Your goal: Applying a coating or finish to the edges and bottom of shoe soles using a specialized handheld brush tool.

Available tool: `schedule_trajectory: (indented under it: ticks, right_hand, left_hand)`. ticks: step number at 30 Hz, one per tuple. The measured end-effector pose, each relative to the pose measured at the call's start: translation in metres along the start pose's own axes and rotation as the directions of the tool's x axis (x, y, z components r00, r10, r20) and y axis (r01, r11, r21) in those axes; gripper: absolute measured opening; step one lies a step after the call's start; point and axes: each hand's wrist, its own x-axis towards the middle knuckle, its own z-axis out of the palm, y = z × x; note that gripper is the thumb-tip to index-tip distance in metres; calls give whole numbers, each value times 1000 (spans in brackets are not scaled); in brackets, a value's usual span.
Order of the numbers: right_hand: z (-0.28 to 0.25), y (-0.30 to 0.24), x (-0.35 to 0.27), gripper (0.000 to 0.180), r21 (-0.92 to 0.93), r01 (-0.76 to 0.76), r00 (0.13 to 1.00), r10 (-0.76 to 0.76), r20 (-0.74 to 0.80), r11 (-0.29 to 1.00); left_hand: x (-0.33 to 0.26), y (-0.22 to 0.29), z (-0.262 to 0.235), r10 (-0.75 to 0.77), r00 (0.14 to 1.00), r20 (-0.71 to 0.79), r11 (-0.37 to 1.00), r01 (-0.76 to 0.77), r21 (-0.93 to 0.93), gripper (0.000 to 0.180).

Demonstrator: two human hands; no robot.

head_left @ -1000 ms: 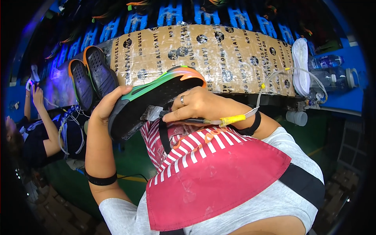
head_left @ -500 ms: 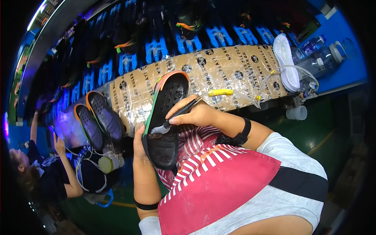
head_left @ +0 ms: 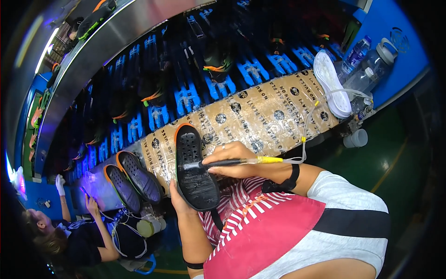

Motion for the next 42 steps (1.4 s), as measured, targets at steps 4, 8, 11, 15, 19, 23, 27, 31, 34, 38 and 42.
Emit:
schedule_trajectory:
  ticks: [4, 8, 11, 15, 19, 23, 27, 31, 34, 38, 42]
  right_hand:
    - [-11, 8, -2, 22, 14, -147, 984, 147, -99, 989]
    - [-19, 16, -5, 23, -37, -187, 974, 180, -141, 982]
    - [-22, 21, -5, 22, -68, -218, 967, 206, -151, 974]
    - [-27, 22, -3, 22, -26, -278, 947, 270, -173, 960]
    - [-33, 21, 0, 22, 28, -396, 906, 395, -153, 918]
    - [-39, 23, 0, 23, 19, -387, 907, 384, -174, 922]
    - [-45, 16, 6, 23, 34, -377, 911, 377, -168, 926]
    - [-50, 19, 9, 22, 33, -353, 913, 352, -207, 935]
    - [-46, 13, 13, 22, 55, -428, 890, 431, -148, 902]
    - [-44, 8, 10, 23, 52, -339, 926, 343, -158, 939]
    - [-51, 12, 2, 24, 85, -379, 899, 388, -203, 922]
  left_hand:
    - [-10, 8, 2, 262, 954, -148, 965, -258, 50, 60]
    - [-27, 10, 14, 530, 846, -62, 844, -517, 145, 70]
    - [-23, 14, 7, 746, 666, 8, 650, -730, 212, 76]
    - [-13, 41, 14, 838, 545, -6, 457, -696, 553, 78]
    - [-5, 78, 7, 800, 599, -12, 456, -595, 662, 65]
    - [-8, 111, 17, 902, 430, -18, 358, -725, 589, 61]
    - [-32, 185, 22, 992, 130, -5, 122, -918, 378, 52]
    - [-29, 247, 93, 987, -83, -136, 40, -697, 716, 53]
    - [10, 315, 139, 996, -5, -92, 35, -907, 420, 51]
    - [69, 342, 166, 894, 438, 97, 346, -810, 474, 68]
    - [65, 270, 181, 794, 555, 247, 251, -671, 698, 60]
